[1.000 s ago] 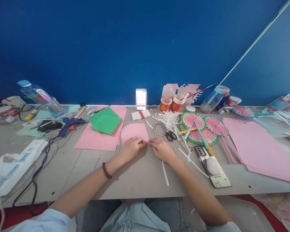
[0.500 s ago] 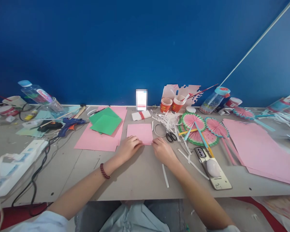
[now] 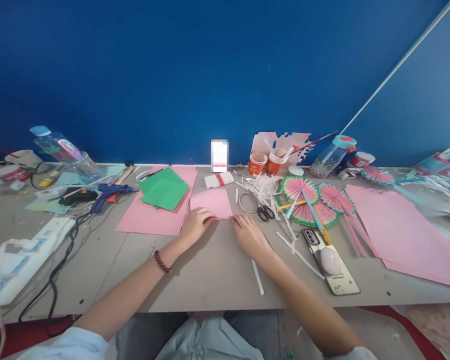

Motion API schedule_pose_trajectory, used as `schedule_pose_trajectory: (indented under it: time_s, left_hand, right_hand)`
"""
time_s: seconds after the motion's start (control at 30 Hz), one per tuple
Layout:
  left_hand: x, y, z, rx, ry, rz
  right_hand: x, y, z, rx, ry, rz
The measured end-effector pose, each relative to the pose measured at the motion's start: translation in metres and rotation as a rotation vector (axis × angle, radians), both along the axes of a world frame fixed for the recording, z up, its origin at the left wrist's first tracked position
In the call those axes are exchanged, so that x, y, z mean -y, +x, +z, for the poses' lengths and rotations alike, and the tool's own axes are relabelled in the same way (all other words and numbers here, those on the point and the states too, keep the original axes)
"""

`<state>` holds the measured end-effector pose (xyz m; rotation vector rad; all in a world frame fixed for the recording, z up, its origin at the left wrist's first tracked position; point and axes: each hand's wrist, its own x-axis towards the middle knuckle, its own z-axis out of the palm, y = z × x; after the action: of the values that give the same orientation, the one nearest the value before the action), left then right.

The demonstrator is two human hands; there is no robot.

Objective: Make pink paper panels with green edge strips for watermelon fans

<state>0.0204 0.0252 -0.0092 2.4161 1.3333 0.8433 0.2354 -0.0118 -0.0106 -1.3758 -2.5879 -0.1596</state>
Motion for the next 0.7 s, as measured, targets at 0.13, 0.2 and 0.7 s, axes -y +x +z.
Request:
schedule_pose_trajectory:
  time_s: [0.13,0.2,0.7]
  left_hand:
    - [0.001,-0.001,0.002,-0.048,0.032,-0.036]
    - [0.002,-0.001,0.004,-0.057,0.035,-0.049]
    - [-0.004,-0.002,-0.004,0.080,-0.068,-0.038]
  right_hand:
    - [0.000,-0.002,0.003,-0.026,0.012,-0.002]
    - [0.001,-0.003,0.004,-0.038,0.015,0.010]
    - [0.005,-0.011,0.001,-0.059,0.014,-0.004]
